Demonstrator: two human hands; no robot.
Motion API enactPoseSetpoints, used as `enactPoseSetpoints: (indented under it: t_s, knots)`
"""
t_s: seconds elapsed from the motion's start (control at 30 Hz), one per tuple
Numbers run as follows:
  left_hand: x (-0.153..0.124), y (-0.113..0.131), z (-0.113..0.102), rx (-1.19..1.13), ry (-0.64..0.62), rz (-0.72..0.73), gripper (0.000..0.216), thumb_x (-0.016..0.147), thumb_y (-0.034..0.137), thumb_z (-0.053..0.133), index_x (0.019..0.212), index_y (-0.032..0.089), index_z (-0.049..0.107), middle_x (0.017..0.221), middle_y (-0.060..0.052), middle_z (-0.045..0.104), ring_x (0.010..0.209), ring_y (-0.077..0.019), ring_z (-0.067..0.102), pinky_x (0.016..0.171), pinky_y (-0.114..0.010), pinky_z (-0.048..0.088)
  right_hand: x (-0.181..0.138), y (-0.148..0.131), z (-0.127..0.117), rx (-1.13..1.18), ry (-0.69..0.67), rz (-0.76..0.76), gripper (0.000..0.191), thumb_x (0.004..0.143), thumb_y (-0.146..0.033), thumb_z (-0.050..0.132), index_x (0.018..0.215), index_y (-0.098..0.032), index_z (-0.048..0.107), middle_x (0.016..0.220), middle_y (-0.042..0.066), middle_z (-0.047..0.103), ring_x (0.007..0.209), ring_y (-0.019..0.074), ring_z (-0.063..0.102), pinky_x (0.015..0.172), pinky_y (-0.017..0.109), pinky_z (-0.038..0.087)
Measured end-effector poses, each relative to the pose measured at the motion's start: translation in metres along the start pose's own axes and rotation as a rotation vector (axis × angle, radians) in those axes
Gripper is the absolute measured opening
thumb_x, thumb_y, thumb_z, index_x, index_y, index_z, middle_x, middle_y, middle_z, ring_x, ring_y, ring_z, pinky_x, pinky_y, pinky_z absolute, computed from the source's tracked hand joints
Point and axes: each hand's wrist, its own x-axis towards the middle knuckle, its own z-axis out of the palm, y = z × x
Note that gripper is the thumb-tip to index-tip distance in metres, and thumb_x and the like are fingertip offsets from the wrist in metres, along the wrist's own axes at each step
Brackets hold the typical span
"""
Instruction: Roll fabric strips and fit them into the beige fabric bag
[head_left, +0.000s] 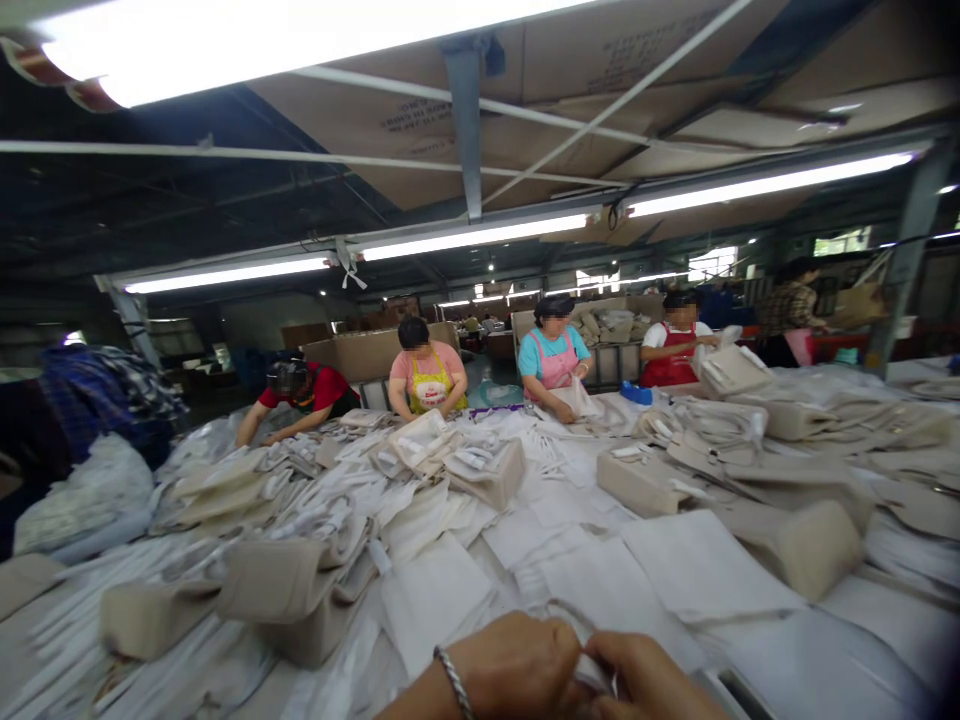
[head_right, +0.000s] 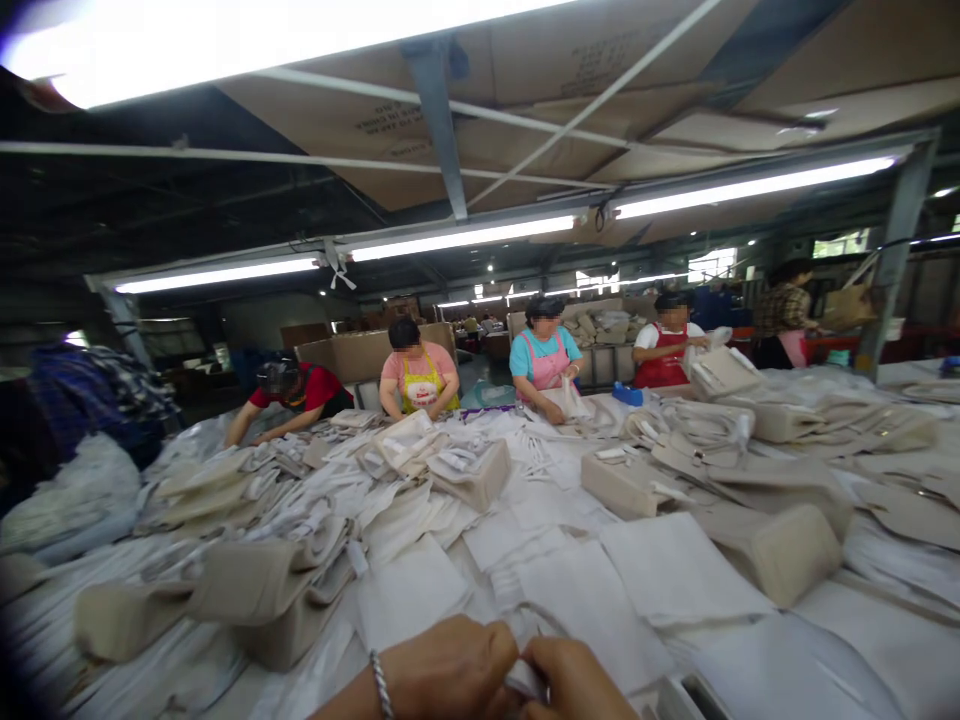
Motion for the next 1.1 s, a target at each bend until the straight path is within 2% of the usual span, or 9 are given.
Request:
enactPoseSetpoints:
  t_s: [0.13, 0.27, 0.37, 0.47, 0.6, 0.7, 0.83, 0.97, 1.1]
  knots:
    - [0.006, -0.012, -0.011, -0.447, 0.089, 0.015, 0.026, 0.080, 0.037, 0.033, 0.088, 0.015, 0.047, 0.077, -0.003, 0.053, 0.066, -0.0124, 0.050, 0.057, -0.022, 0.037, 0.003, -0.011, -0.004, 0.254, -0.002, 0.052, 0.019, 0.065, -0.032, 0.049, 0.072, -0.014, 0.053, 0.041, -0.004, 0.047, 0.036, 0.0094, 0.043, 0.036, 0.019, 0.033]
    - [0.019, -0.014, 0.020, -1.043, 0.247, -0.197, 0.038, 0.082, 0.044, 0.024, 0.083, 0.012, 0.044, 0.058, 0.002, 0.043, 0.044, -0.0051, 0.038, 0.044, -0.018, 0.029, 0.018, -0.005, -0.003, 0.489, 0.191, 0.034, 0.036, 0.063, -0.046, 0.055, 0.076, -0.013, 0.053, 0.044, -0.004, 0.048, 0.039, 0.0099, 0.045, 0.039, 0.021, 0.039]
    - [0.031, -0.002, 0.047, -1.314, 0.459, -0.297, 0.041, 0.082, 0.047, 0.020, 0.085, 0.012, 0.041, 0.058, 0.002, 0.041, 0.046, -0.0054, 0.037, 0.044, -0.019, 0.030, 0.030, 0.005, 0.013, 0.620, 0.314, 0.001, 0.043, 0.062, -0.050, 0.058, 0.081, -0.013, 0.052, 0.048, -0.004, 0.048, 0.043, 0.0109, 0.046, 0.043, 0.024, 0.042]
    - [0.036, 0.003, 0.061, -1.461, 0.543, -0.349, 0.040, 0.082, 0.048, 0.020, 0.086, 0.013, 0.039, 0.065, 0.002, 0.040, 0.052, -0.0060, 0.038, 0.047, -0.019, 0.032, 0.039, 0.018, 0.038, 0.725, 0.446, -0.018, 0.044, 0.066, -0.051, 0.055, 0.089, -0.013, 0.049, 0.050, -0.004, 0.047, 0.046, 0.0120, 0.047, 0.048, 0.026, 0.044]
    - [0.024, -0.016, 0.060, -1.075, 0.445, -0.446, 0.037, 0.083, 0.046, 0.019, 0.079, 0.015, 0.040, 0.068, 0.000, 0.042, 0.059, -0.0086, 0.040, 0.055, -0.023, 0.036, 0.046, 0.040, 0.052, 0.622, 0.336, 0.016, 0.041, 0.070, -0.047, 0.049, 0.093, -0.013, 0.045, 0.047, -0.005, 0.043, 0.044, 0.0106, 0.043, 0.044, 0.023, 0.039]
    - [0.012, -0.031, 0.049, -0.534, 0.231, -0.277, 0.029, 0.083, 0.036, 0.023, 0.085, 0.015, 0.043, 0.080, -0.005, 0.050, 0.072, -0.0133, 0.045, 0.066, -0.026, 0.037, 0.048, 0.049, 0.037, 0.346, 0.075, 0.020, 0.035, 0.063, -0.031, 0.055, 0.092, -0.013, 0.050, 0.054, -0.003, 0.049, 0.046, 0.0096, 0.043, 0.042, 0.020, 0.034]
    - [0.006, -0.034, 0.036, -0.107, -0.010, -0.089, 0.027, 0.079, 0.030, 0.032, 0.096, 0.012, 0.043, 0.081, -0.009, 0.054, 0.061, -0.0161, 0.048, 0.051, -0.026, 0.035, 0.046, 0.042, 0.015, 0.044, -0.071, -0.020, 0.029, 0.051, -0.012, 0.051, 0.079, -0.015, 0.058, 0.068, -0.001, 0.056, 0.064, 0.0118, 0.048, 0.055, 0.019, 0.036]
    - [0.008, -0.035, 0.030, -0.066, -0.035, -0.047, 0.032, 0.079, 0.034, 0.031, 0.096, 0.012, 0.045, 0.080, -0.009, 0.056, 0.059, -0.0165, 0.049, 0.048, -0.025, 0.033, 0.046, 0.033, 0.016, -0.020, -0.081, 0.071, 0.020, 0.052, -0.013, 0.047, 0.068, -0.015, 0.058, 0.058, -0.002, 0.052, 0.054, 0.0098, 0.045, 0.049, 0.019, 0.032]
    - [0.007, -0.051, 0.026, -0.478, 0.065, -0.027, 0.030, 0.078, 0.040, 0.035, 0.090, 0.015, 0.049, 0.080, -0.005, 0.053, 0.067, -0.0138, 0.048, 0.059, -0.024, 0.037, 0.052, 0.034, 0.020, 0.225, -0.076, 0.090, 0.020, 0.058, -0.027, 0.052, 0.070, -0.013, 0.056, 0.055, -0.002, 0.049, 0.046, 0.0081, 0.041, 0.041, 0.018, 0.028]
